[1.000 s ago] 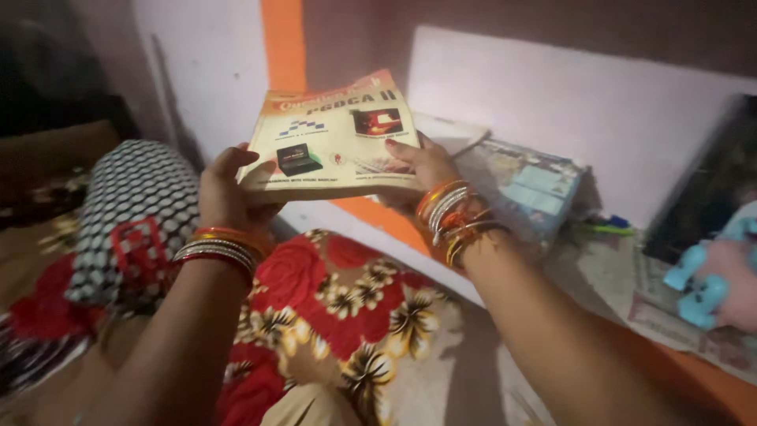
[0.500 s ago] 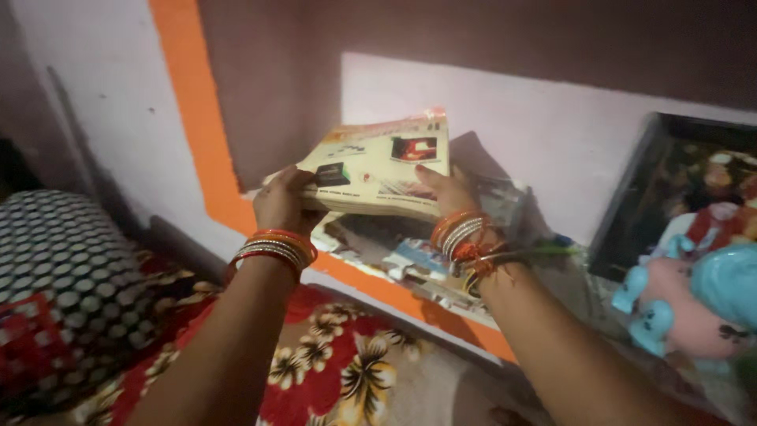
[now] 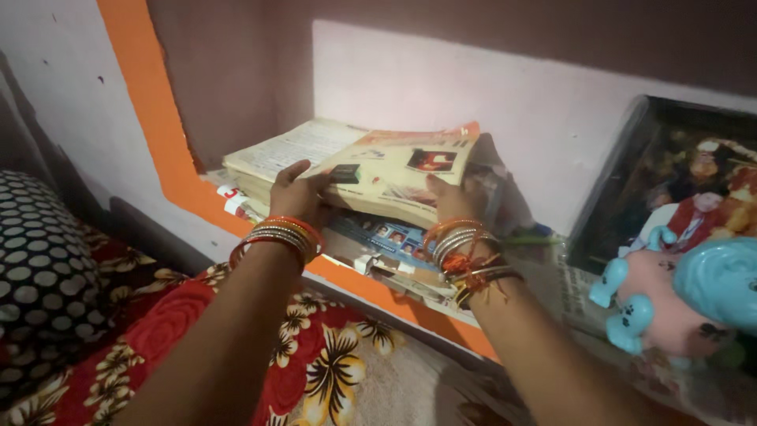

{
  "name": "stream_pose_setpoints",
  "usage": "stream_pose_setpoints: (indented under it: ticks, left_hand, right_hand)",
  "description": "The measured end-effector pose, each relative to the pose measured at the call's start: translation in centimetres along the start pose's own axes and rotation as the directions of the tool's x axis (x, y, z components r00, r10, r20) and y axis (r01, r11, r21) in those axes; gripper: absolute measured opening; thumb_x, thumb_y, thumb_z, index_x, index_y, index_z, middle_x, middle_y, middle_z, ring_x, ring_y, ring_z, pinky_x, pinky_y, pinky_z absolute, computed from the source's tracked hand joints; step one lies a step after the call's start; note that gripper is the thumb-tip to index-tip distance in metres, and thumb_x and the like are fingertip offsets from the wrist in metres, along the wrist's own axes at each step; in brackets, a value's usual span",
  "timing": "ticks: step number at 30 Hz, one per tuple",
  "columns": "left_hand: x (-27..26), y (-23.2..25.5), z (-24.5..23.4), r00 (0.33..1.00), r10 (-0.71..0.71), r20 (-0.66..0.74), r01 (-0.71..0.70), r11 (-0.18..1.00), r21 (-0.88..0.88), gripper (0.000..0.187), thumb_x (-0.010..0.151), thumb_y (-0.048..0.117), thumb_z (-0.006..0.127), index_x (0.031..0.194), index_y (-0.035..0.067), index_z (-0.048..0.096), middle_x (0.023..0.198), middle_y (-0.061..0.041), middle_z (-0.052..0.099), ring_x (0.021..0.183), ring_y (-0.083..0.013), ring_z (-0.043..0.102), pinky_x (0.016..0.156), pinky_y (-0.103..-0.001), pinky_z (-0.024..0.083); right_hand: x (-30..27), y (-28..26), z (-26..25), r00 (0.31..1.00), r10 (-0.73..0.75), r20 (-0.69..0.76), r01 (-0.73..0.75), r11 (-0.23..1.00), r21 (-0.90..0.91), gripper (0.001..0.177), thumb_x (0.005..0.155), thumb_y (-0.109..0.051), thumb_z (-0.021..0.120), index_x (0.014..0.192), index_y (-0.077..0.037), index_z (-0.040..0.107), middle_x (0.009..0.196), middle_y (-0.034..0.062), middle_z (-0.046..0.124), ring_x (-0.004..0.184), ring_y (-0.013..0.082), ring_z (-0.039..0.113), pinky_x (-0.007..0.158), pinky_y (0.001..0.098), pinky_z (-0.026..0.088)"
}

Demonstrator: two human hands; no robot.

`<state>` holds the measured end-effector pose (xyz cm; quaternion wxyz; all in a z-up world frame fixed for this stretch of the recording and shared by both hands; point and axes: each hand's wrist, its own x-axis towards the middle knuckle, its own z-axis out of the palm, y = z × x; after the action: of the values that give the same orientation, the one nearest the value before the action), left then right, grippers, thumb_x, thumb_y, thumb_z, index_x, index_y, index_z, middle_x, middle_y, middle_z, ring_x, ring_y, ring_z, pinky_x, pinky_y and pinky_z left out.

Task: The person organizes books, notebooks, and papers by picking them up from a bed and placing them onto a shelf.

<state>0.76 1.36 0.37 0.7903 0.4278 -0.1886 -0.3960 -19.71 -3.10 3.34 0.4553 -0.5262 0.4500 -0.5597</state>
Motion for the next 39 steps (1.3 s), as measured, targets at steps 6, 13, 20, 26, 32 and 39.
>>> stream_pose_setpoints:
  ticks: [6,13,20,26,32,39]
  left_hand:
    - [4.2,-0.9,-1.6,0.988,-0.012,0.154,0.010,1.000,0.011,0.053,0.091,-0.005,0.057,0.142,0.001,0.044,0.088,-0.012,0.057,0.068,-0.0198,0.057,0.055,-0.040,0.056]
    - [3.8,-0.8,-2.1,0.980,-0.065,0.187,0.061,0.998,0.028,0.058,0.088,-0.005,0.059,0.142,0.002,0.042,0.081,-0.014,0.064,0.059,-0.0217,0.061,0.053,-0.041,0.060]
    - [0.9,0.1,-1.0,0.987,0.074,0.140,-0.129,0.887,0.442,0.053,0.088,0.012,0.067,0.135,-0.002,0.051,0.087,-0.016,0.070,0.060,-0.0234,0.067,0.051,-0.038,0.058]
    - [2.6,-1.4,-1.7,0.847,0.388,0.364,-0.527,0.520,0.672,0.042,0.089,0.026,0.066,0.126,0.013,0.055,0.104,-0.022,0.067,0.070,-0.0305,0.067,0.059,-0.041,0.059]
    - [-3.8,0.5,1.1,0.908,0.294,0.300,-0.319,0.018,0.948,0.045,0.096,0.046,0.061,0.120,0.008,0.057,0.132,-0.018,0.051,0.093,-0.0376,0.068,0.080,-0.047,0.057]
    - [-6.8,0.9,-0.4,0.763,0.327,0.557,-0.521,-0.197,0.830,0.063,0.080,0.063,0.067,0.125,0.019,0.062,0.146,-0.015,0.049,0.132,-0.0359,0.052,0.107,-0.054,0.041]
  right_hand:
    - [1.4,0.3,-0.3,0.987,0.152,0.050,-0.152,0.988,0.007,0.040,0.090,-0.023,0.069,0.121,0.002,0.066,0.107,0.0156,0.072,0.093,0.0312,0.072,0.084,0.0442,0.058]
    - [3.7,-3.0,-0.2,0.915,0.311,0.257,-0.372,0.896,0.243,0.039,0.086,-0.013,0.058,0.124,-0.003,0.053,0.109,0.0200,0.072,0.091,0.0302,0.075,0.081,0.0463,0.065]
    - [12.3,0.6,-0.9,0.921,0.302,0.246,-0.317,0.948,0.023,0.039,0.093,-0.017,0.056,0.123,0.008,0.062,0.112,0.0189,0.073,0.087,0.0240,0.074,0.079,0.0369,0.062]
    - [11.4,-0.3,-2.2,0.924,0.356,0.141,-0.330,0.927,-0.178,0.039,0.093,-0.016,0.056,0.126,0.005,0.061,0.116,0.0176,0.068,0.092,0.0238,0.072,0.085,0.0351,0.062]
    - [9.3,-2.3,-2.0,0.932,-0.103,0.347,0.353,0.056,-0.934,0.071,0.083,-0.035,0.071,0.147,-0.016,0.048,0.146,0.0149,0.048,0.129,0.0351,0.050,0.103,0.0474,0.048]
    - [7.2,-4.5,4.9,0.825,0.123,0.552,0.495,0.314,-0.810,0.078,0.084,-0.054,0.063,0.154,-0.026,0.041,0.164,0.0045,0.034,0.152,0.0214,0.029,0.123,0.0463,0.031]
